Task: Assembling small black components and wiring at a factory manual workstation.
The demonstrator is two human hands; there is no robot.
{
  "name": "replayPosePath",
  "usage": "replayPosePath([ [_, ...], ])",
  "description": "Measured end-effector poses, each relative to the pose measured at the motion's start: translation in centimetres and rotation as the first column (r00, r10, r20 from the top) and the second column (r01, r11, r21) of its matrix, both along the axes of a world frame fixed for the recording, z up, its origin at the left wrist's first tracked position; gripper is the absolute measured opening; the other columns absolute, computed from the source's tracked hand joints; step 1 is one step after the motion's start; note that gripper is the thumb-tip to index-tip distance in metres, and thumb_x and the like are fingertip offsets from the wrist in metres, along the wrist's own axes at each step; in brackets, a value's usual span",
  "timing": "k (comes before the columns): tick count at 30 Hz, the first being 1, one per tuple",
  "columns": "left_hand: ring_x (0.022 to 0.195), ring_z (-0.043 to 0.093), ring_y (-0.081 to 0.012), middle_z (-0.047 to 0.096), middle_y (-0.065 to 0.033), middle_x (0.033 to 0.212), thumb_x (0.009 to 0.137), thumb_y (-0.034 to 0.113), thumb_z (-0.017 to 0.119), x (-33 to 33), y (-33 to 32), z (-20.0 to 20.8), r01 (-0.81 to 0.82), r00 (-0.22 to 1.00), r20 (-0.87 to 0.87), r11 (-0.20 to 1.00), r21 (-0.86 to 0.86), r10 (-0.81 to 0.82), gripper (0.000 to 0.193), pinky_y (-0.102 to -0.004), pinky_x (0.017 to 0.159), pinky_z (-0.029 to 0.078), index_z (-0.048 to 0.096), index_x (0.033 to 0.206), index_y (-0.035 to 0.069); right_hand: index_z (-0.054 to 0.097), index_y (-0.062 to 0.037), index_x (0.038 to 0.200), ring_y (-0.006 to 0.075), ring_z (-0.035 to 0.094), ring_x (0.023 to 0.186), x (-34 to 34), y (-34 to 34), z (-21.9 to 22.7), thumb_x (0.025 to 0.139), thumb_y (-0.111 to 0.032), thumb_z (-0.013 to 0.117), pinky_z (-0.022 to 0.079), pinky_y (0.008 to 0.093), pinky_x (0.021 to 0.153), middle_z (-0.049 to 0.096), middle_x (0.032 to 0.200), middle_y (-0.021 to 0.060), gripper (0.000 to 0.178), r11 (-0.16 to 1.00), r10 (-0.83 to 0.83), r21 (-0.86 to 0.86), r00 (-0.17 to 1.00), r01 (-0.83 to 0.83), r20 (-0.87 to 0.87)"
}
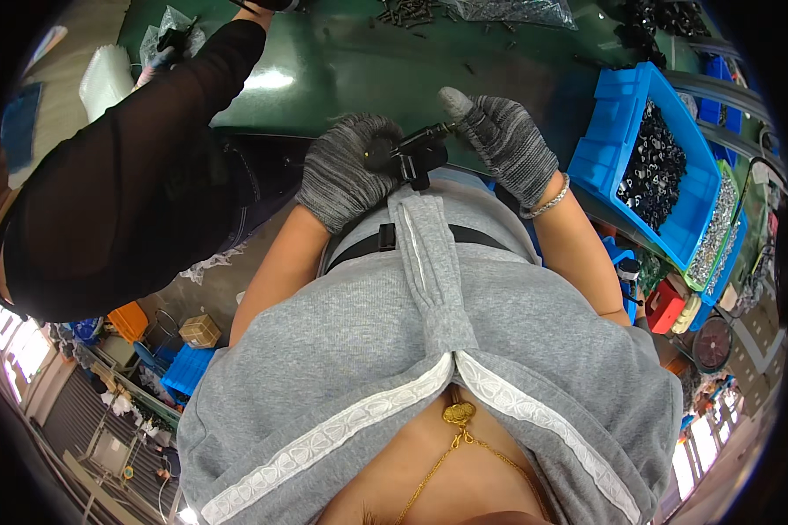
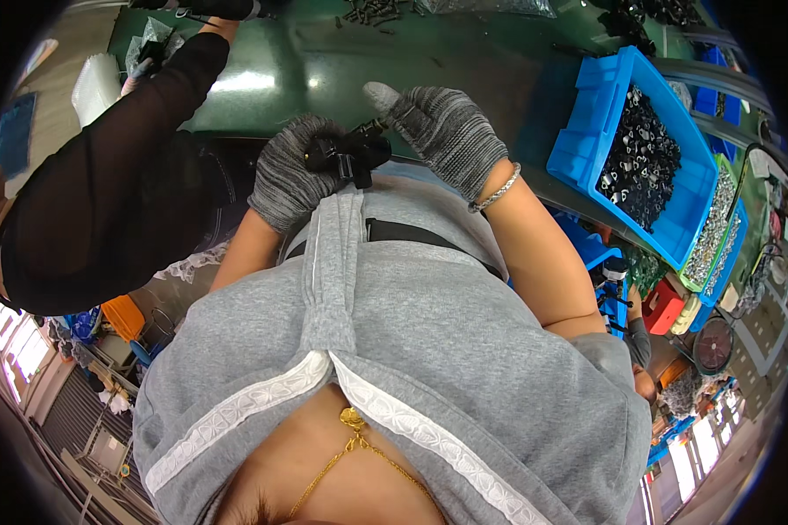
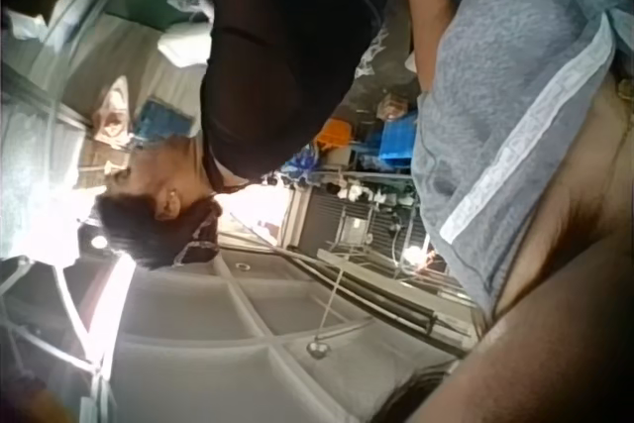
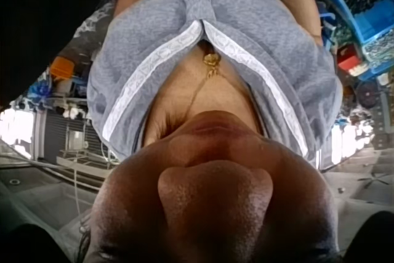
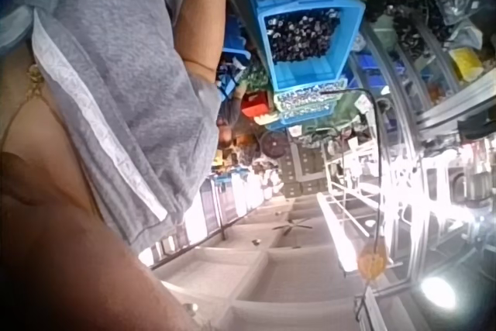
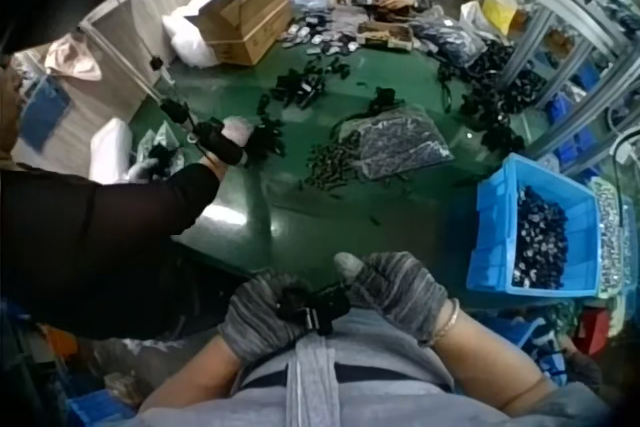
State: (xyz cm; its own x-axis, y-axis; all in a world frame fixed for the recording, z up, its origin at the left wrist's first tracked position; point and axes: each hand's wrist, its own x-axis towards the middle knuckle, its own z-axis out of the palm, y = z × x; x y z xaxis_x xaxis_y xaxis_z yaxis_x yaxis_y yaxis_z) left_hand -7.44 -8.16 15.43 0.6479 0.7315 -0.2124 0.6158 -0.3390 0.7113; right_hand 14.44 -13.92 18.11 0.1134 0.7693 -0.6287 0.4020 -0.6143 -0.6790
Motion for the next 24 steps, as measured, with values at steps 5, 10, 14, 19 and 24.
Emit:
replayPosePath([
  [5,0.095,0.067,-0.0285,0.068,-0.0130,0.102,0.068,0.034,0.081,0.8,0.2,0.6,-0.074,0.997,-0.040,0.979,-0.190,0.068,0.044,-0.0377,0.084,0.054,0.068,0.104,0.011,0.070,-0.0014,0.106,0.0129,0.062,0.078,-0.3,-0.3,-1.4,0.090,-0.042,0.067,0.051,0.0275,0.071,0.069,0.088,0.0095,0.043,0.883,-0.126,0.405,0.951,0.237,-0.282],
  [10,0.098,0.067,-0.0281,0.069,-0.0132,0.103,0.067,0.039,0.082,0.5,1.3,-0.5,-0.114,0.993,-0.067,0.956,-0.269,0.099,0.051,-0.0367,0.086,0.053,0.067,0.107,0.011,0.067,-0.0007,0.114,0.0118,0.065,0.094,0.4,-0.6,-1.0,0.092,-0.022,0.068,0.053,0.0249,0.083,0.070,0.101,0.0093,0.031,0.922,-0.043,0.285,0.802,0.261,-0.596],
  [14,0.099,0.067,-0.0284,0.069,-0.0139,0.104,0.067,0.040,0.081,0.5,1.9,-0.4,-0.042,0.994,-0.110,0.962,-0.269,0.013,0.053,-0.0356,0.088,0.053,0.066,0.110,0.012,0.067,-0.0008,0.113,0.0126,0.066,0.088,0.6,-0.8,-1.8,0.093,-0.013,0.065,0.054,0.0271,0.081,0.071,0.098,0.0080,0.024,0.923,-0.051,0.306,0.863,0.233,-0.503],
  [19,0.099,0.067,-0.0292,0.069,-0.0146,0.104,0.067,0.041,0.081,0.4,2.9,-0.6,-0.011,0.987,-0.159,0.962,-0.272,-0.033,0.054,-0.0355,0.089,0.052,0.066,0.112,0.012,0.067,-0.0041,0.115,0.0149,0.068,0.088,0.5,0.4,-0.6,0.093,-0.012,0.064,0.055,0.0293,0.082,0.072,0.099,0.0104,0.023,0.937,0.037,0.345,0.974,0.045,-0.225],
  [24,0.090,0.067,-0.0175,0.070,-0.0098,0.096,0.063,0.022,0.087,0.3,4.5,-1.7,-0.005,1.000,0.000,0.957,-0.290,0.006,0.052,-0.0309,0.082,0.054,0.065,0.107,0.006,0.068,-0.0074,0.115,0.0210,0.069,0.095,0.2,2.1,0.5,0.092,-0.015,0.063,0.054,0.0312,0.088,0.071,0.105,0.0123,0.025,0.903,0.128,0.420,0.990,-0.093,-0.058],
])
